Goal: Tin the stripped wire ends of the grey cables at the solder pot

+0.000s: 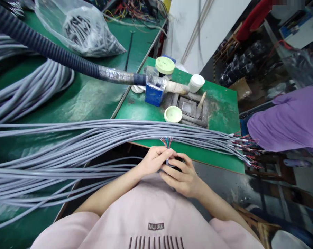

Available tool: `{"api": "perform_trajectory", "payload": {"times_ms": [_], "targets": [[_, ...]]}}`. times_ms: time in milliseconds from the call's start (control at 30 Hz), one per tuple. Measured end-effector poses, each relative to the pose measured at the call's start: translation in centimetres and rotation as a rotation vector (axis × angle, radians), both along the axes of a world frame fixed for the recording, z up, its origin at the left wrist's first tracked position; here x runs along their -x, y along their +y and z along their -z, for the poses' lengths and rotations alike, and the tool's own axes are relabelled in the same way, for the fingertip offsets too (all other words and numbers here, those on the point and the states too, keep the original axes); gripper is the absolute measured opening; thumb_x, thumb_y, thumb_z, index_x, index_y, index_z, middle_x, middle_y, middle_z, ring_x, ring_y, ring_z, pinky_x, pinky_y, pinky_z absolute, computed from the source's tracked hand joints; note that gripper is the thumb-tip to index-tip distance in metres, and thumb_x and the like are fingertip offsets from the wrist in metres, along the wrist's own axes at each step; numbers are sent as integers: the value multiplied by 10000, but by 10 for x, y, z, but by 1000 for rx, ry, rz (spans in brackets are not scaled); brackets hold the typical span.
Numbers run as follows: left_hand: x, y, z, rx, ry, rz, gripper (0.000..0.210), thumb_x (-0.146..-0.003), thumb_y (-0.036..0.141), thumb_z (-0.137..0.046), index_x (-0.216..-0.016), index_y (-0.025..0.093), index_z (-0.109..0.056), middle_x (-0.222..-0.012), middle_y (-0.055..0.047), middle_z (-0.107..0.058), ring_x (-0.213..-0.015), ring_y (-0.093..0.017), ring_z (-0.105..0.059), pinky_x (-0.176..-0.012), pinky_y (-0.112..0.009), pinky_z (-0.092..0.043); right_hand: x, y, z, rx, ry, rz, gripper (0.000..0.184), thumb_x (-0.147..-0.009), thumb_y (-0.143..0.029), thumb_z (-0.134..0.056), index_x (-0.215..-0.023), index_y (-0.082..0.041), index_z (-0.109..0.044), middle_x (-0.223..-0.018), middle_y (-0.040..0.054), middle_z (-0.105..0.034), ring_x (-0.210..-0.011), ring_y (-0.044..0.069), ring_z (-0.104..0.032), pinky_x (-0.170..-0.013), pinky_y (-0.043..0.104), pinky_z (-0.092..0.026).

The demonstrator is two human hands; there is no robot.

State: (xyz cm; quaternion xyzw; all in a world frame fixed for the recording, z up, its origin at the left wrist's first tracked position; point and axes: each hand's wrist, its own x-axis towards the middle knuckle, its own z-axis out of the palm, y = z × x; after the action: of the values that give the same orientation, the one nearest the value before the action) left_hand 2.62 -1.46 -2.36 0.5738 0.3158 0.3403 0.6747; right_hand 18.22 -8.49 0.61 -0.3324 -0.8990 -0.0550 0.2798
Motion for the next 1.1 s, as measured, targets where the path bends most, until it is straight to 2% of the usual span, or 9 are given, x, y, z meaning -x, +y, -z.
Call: {"api": "perform_trajectory", "payload": {"times_ms": [133,267,367,600,733,967,1100], "targets": [[1,-3,-2,-1,-19,40,457,-893,508,-487,-773,121,-698,-670,-42,-643,-614,-120,-560,-604,-236,-457,0,-5,1,-1,-12,27,188,-806,-132,-666,-874,-303,-704,-1096,-64,-725,-1026,180,-631,-1119,477,-369],[0,-4,-4,26,-46,53,471,-887,524,-493,-773,114,-696,-656,-40,-631,-595,-114,-545,-587,-234,-448,1,-6,0,-29,-21,55,198,-844,-150,-623,-862,-333,-698,-1073,-103,-729,-1010,155,-638,-1135,453,-376],[-1,-5,-4,52,-57,52,490,-872,550,-505,-765,112,-697,-650,-40,-626,-587,-112,-539,-579,-234,-444,2,-7,0,-33,-10,64,199,-843,-152,-626,-858,-337,-700,-1071,-98,-729,-1002,152,-643,-1137,455,-386],[-1,-5,-1,87,-80,53,516,-852,587,-521,-817,116,-730,-672,-49,-642,-605,-116,-546,-582,-232,-447,1,-9,8,-6,18,64,208,-818,-131,-649,-894,-317,-704,-1102,-78,-724,-1038,168,-637,-1180,455,-306],[0,-4,1,105,-99,51,512,-845,586,-533,-845,118,-740,-692,-55,-660,-629,-125,-566,-607,-236,-463,1,-10,10,19,15,60,237,-842,-114,-599,-941,-304,-700,-1113,-64,-722,-1083,169,-609,-1176,458,-290],[2,-3,3,127,-142,33,492,-839,571,-556,-831,117,-744,-750,-77,-701,-693,-155,-612,-703,-274,-498,1,-8,5,91,184,114,280,-855,-101,-504,-1032,-233,-676,-1005,25,-738,-1034,184,-600,-1030,457,-426],[3,-2,2,105,-184,36,478,-864,543,-537,-727,129,-731,-709,-72,-697,-702,-165,-627,-769,-301,-504,-2,-8,5,134,330,246,246,-811,-92,-581,-995,-234,-663,-897,39,-713,-914,197,-615,-907,441,-488]]}}
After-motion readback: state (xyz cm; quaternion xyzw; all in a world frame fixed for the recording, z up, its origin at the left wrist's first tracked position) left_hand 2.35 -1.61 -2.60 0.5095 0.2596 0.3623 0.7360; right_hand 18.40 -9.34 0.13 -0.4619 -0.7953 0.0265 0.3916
